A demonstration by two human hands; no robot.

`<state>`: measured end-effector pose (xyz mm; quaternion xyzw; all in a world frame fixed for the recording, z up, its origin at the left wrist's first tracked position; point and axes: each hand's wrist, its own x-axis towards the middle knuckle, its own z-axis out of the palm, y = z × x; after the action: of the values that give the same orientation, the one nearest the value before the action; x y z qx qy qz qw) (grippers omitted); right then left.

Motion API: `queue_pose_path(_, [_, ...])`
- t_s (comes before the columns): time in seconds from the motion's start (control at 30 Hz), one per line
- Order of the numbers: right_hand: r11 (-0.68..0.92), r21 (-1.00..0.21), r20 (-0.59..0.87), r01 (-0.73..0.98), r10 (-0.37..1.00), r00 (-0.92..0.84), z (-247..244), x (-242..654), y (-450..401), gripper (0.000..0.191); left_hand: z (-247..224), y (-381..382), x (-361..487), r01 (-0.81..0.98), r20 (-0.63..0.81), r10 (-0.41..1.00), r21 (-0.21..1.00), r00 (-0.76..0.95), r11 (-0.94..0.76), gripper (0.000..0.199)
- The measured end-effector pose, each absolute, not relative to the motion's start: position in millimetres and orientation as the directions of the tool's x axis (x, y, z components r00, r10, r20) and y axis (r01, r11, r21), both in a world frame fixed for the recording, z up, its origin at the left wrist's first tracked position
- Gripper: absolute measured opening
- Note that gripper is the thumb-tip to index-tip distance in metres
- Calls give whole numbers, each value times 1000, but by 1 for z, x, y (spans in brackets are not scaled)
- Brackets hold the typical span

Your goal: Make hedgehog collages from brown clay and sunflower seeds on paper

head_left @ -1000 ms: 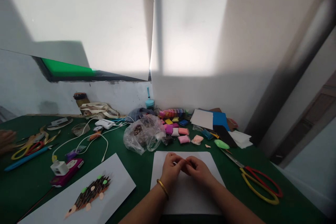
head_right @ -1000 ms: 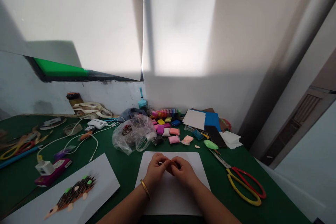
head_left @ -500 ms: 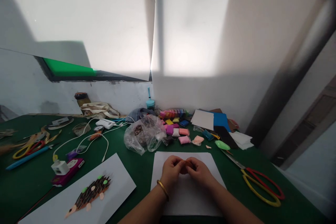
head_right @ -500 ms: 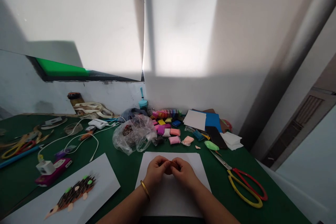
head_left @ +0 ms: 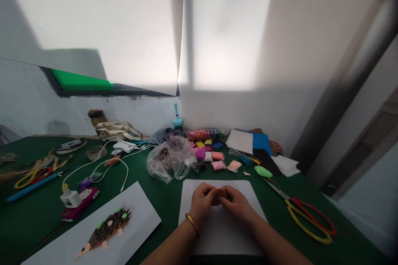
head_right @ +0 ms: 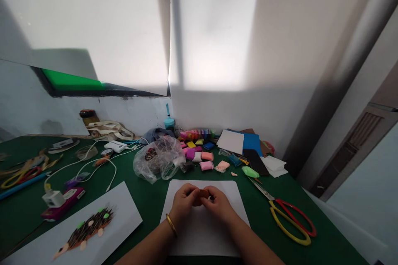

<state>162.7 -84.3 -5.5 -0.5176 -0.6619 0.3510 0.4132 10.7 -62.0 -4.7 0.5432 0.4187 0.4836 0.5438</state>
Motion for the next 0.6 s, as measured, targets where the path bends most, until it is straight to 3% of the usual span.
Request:
queue_pose_path(0.17, [190, -925, 155, 330, 979, -130, -6, 162, -84, 17, -6, -59, 8, -36, 193, 966, 981, 169, -190, 36])
queue_pose_path(0.37, [215, -928, 180, 305, 974, -138, -9, 161, -84, 21, -5, -60, 11, -57, 79, 975, 996, 210, -69, 35])
queue_pose_path(0.53, [215, -908, 186, 360, 976, -115, -6, 164, -84, 18, -2, -59, 7, -1, 175, 966, 984, 190, -179, 49])
queue_pose_path(0.6, [209, -902, 173, 378, 977, -128, -5, 164, -84, 16, -4, -58, 7, 13, 170, 968, 984, 186, -175, 44])
